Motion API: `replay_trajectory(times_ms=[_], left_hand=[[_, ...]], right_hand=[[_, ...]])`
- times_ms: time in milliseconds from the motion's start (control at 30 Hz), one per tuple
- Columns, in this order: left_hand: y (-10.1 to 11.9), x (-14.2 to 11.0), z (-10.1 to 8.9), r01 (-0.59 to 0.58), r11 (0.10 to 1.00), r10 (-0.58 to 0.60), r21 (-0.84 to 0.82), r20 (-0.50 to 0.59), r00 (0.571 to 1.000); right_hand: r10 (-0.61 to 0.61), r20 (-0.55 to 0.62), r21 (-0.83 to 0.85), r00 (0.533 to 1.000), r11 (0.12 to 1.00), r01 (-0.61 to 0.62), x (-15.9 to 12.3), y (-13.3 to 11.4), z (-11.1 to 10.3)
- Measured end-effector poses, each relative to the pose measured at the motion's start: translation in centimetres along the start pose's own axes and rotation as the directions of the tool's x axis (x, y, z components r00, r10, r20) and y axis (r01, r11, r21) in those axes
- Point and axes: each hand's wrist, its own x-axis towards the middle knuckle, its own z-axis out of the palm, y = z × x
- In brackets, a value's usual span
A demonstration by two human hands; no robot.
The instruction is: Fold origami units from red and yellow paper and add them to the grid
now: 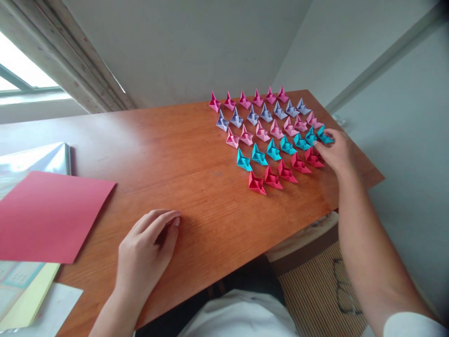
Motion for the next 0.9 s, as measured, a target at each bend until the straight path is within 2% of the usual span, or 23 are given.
replay_trajectory(times_ms=[400, 567, 733, 800, 833, 900], left_hand=[[0.1, 0.0, -0.2, -0.002, 1.0, 0.002, 0.003, 0.002, 1.0], [0.0, -0.1, 0.0, 0.0, 1.0, 0.0, 0.01, 0.009, 1.0], [0.0, -0.1, 0.0, -0.008, 1.0, 0.008, 0.01, 0.002, 1.0], [0.0, 0.0, -0.1, -0.008, 1.0, 0.008, 0.007, 0.001, 1.0], [0.0, 0.0, -0.1, -0.005, 1.0, 0.005, 0.004, 0.002, 1.0], [0.1, 0.0, -0.1, 0.015, 1.0, -0.015, -0.003, 0.005, 1.0]], right_hand=[[0.041, 0.038, 0.008, 0.998, 0.999, -0.041, 0.1, -0.4, -0.1], [0.051, 0.005, 0.051, 0.999, 0.997, -0.051, -0.1, -0.6, -0.5], [0.136, -0.188, 0.126, 0.973, 0.986, -0.114, -1.2, -0.4, -2.4], [0.184, -0.296, 0.153, 0.937, 0.978, -0.144, -2.3, -1.0, -3.5], [0.217, -0.372, 0.243, 0.902, 0.961, -0.131, -3.1, -1.6, -4.0], [0.262, -0.433, 0.402, 0.863, 0.912, -0.075, -5.2, -3.6, -4.8]])
